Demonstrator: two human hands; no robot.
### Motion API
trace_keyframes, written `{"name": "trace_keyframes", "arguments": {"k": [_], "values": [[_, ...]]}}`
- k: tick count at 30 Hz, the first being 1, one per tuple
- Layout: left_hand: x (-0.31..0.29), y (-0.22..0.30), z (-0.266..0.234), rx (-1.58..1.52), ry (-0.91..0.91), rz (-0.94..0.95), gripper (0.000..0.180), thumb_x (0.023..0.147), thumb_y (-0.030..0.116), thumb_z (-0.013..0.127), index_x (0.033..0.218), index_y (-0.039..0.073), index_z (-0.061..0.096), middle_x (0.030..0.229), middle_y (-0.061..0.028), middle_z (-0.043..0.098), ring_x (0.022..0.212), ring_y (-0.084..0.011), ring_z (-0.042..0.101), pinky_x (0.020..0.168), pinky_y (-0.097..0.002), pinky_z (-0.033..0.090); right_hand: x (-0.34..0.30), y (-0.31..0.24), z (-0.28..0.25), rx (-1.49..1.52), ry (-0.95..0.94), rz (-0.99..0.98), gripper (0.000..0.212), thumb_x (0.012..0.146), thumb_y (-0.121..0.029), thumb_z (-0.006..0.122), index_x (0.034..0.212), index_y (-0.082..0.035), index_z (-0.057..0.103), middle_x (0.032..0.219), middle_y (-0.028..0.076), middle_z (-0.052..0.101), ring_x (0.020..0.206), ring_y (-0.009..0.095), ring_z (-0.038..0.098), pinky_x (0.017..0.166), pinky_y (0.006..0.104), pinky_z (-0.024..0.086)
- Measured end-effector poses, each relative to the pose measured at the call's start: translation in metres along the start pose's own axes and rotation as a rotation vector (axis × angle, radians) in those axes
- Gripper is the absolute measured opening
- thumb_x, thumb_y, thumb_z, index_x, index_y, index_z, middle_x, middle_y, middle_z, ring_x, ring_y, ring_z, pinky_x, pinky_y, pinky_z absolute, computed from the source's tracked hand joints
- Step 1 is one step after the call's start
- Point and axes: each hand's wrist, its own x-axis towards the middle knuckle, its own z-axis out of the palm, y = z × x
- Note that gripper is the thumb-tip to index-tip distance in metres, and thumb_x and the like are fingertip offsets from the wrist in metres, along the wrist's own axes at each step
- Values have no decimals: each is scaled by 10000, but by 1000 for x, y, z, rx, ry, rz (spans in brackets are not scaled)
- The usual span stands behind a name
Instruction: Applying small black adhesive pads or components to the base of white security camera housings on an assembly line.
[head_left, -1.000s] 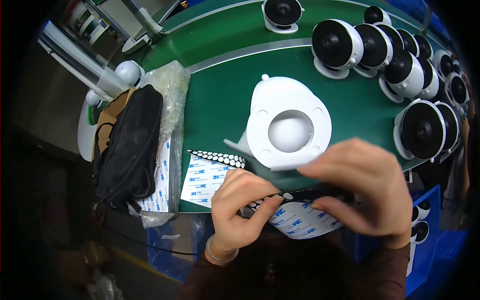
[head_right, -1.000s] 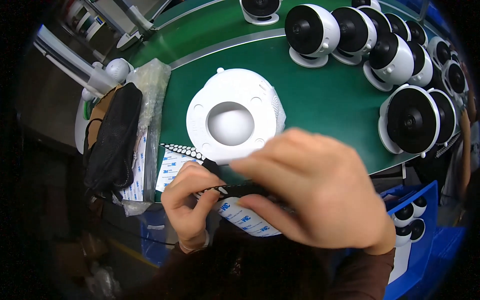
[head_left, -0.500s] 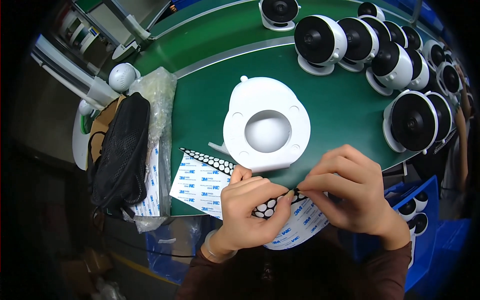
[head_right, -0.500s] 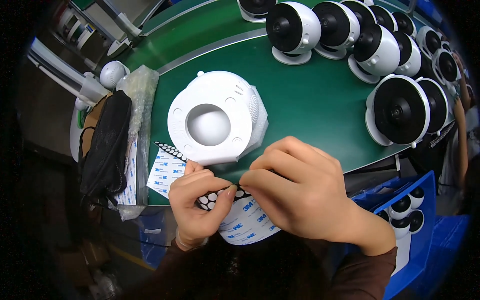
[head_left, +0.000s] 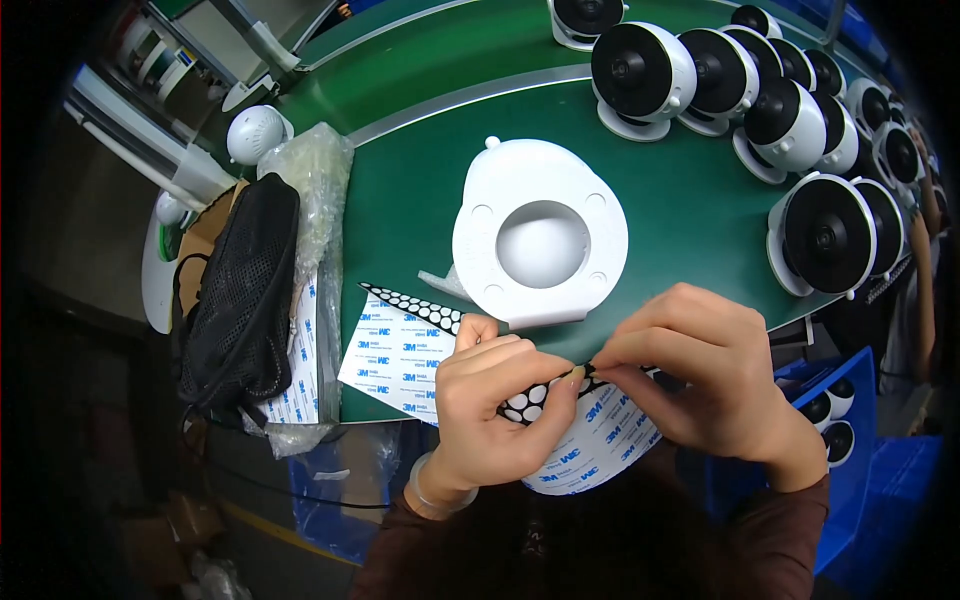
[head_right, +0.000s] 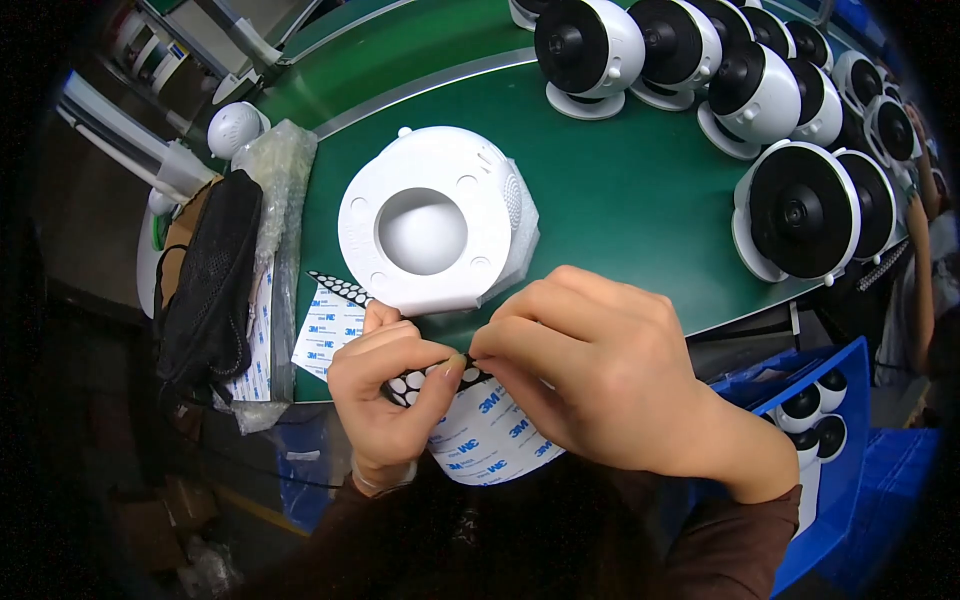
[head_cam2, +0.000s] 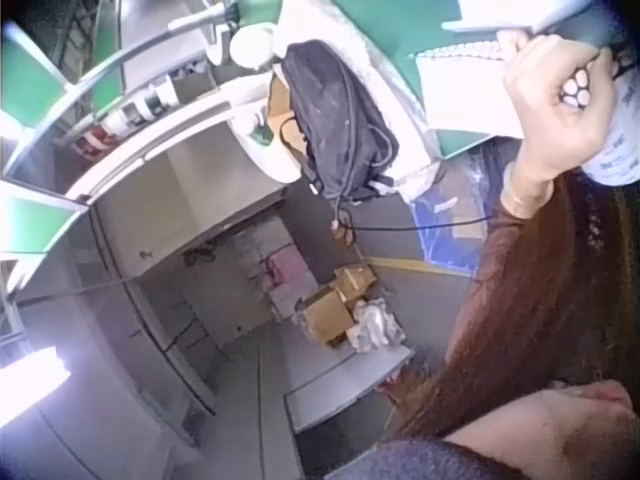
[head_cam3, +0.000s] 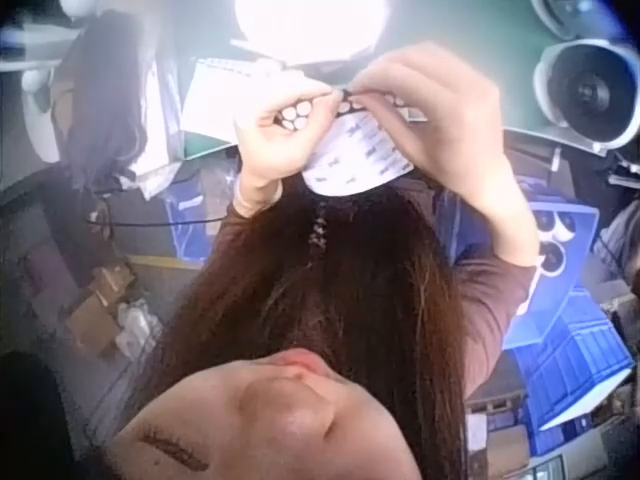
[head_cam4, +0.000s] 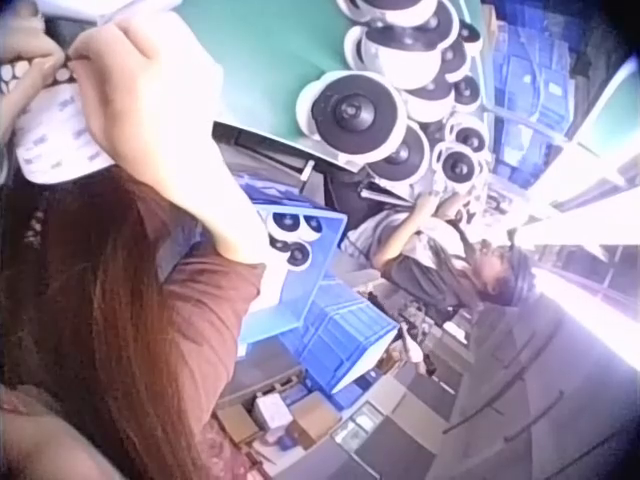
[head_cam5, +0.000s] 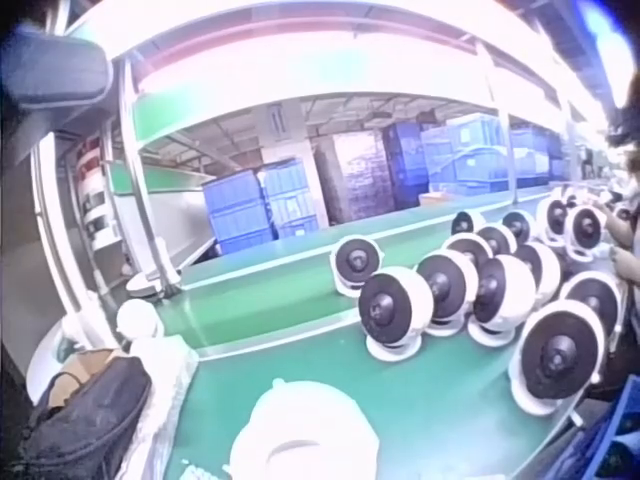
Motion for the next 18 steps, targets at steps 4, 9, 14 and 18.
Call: {"name": "trace_keyframes", "arguments": {"k": [4,9,14,18], "values": [[0,-1,1,13,10,20,65,613,-16,620,638,39,595,513,-23,495,420,-158,382,542,-298,224,4,-2,-2,-39,-47,3,224,584,9,716,771,-67,620,719,35,591,609,189,560,508,281,434],[-2,-3,0,38,15,23,67,618,-12,627,632,41,589,516,-23,497,423,-157,380,540,-299,221,7,-4,-2,-65,-83,-4,199,590,10,710,739,-60,598,706,37,587,597,197,555,499,285,431],[-2,-3,-2,3,44,-4,63,628,-4,630,639,42,588,518,-19,502,432,-154,381,559,-302,222,7,-3,5,-57,-15,-31,198,592,3,709,736,-54,587,707,42,585,604,202,558,490,281,424],[-4,-4,-3,-8,34,-23,65,631,-4,629,645,47,591,517,-18,499,435,-157,380,574,-306,222,9,-5,4,-67,-47,-19,202,591,11,702,742,-56,586,715,43,585,607,211,562,498,291,428]]}}
